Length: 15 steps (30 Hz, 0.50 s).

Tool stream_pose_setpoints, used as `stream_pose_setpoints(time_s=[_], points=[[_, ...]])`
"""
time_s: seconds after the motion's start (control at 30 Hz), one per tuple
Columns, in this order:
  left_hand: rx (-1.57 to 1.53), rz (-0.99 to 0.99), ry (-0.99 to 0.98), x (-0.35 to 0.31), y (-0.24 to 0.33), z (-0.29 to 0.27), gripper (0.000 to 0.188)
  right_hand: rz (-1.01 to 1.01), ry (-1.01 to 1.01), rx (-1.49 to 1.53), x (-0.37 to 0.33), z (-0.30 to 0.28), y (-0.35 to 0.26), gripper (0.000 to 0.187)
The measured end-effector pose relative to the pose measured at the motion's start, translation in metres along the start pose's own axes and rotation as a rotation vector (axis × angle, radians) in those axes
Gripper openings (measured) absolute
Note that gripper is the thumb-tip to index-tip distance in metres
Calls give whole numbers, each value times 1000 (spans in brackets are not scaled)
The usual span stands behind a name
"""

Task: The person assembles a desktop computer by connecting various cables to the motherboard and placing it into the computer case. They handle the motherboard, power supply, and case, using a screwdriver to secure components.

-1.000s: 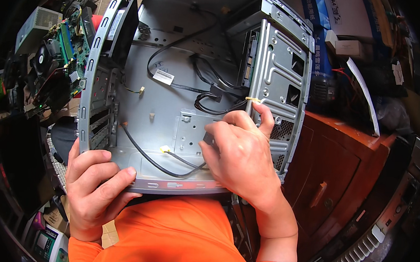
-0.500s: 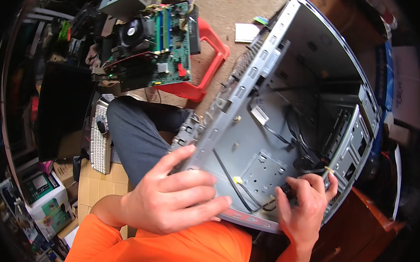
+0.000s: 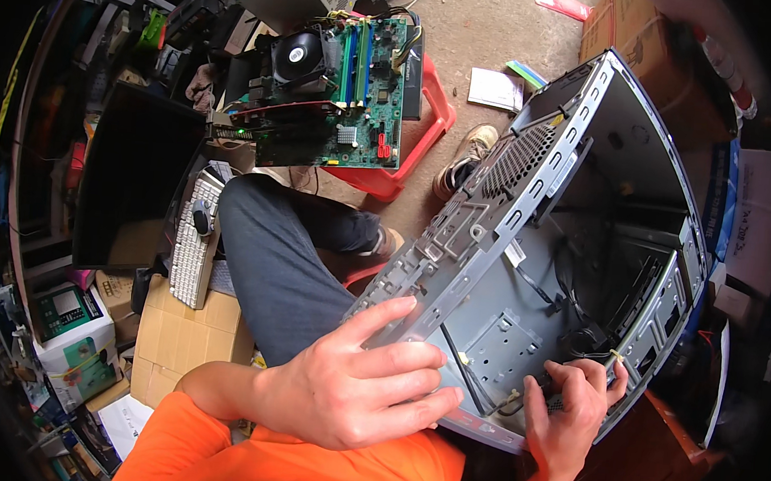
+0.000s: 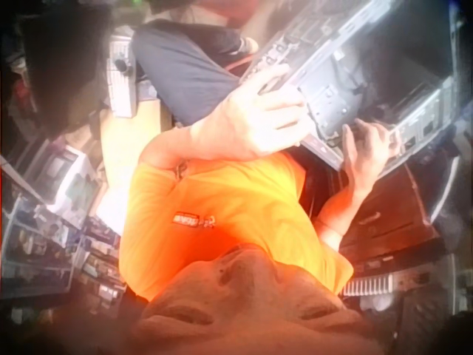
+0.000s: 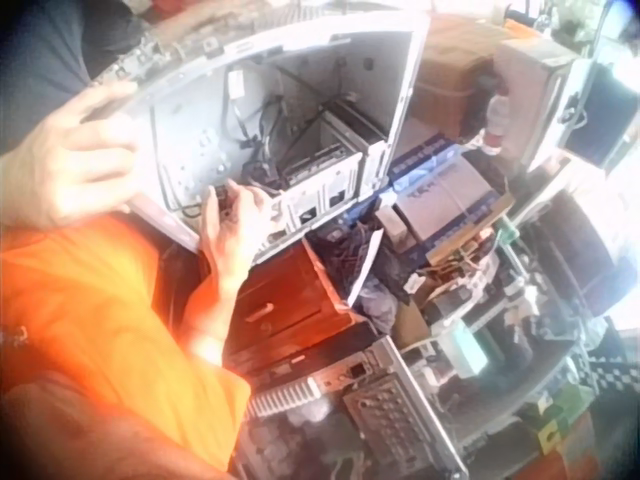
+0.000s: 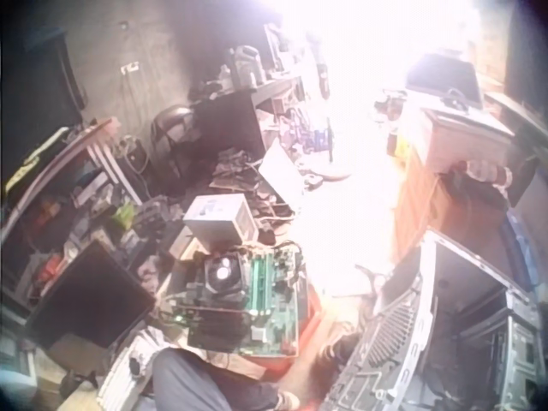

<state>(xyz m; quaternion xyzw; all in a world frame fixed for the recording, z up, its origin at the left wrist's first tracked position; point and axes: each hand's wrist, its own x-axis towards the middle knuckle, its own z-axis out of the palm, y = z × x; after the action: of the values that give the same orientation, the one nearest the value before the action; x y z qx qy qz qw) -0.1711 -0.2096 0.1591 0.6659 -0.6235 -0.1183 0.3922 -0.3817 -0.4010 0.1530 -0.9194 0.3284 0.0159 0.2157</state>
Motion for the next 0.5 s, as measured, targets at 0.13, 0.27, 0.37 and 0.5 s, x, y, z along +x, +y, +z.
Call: stream_pose_setpoints(time_s=[0.13,0.27,0.37,0.5], points=[[10,2,-6,0,-1,0,22,15,14,19,0,0,-1,28],[-2,0,-3,1,-1,1,23,23,6,21,1,-1,-2,28],[17,-5,-26,1,-1,0,22,21,4,23,1,-1,-1,28],[41,-5,-57,2,-1,-2,22,-14,9,24,2,-1,-1,28]])
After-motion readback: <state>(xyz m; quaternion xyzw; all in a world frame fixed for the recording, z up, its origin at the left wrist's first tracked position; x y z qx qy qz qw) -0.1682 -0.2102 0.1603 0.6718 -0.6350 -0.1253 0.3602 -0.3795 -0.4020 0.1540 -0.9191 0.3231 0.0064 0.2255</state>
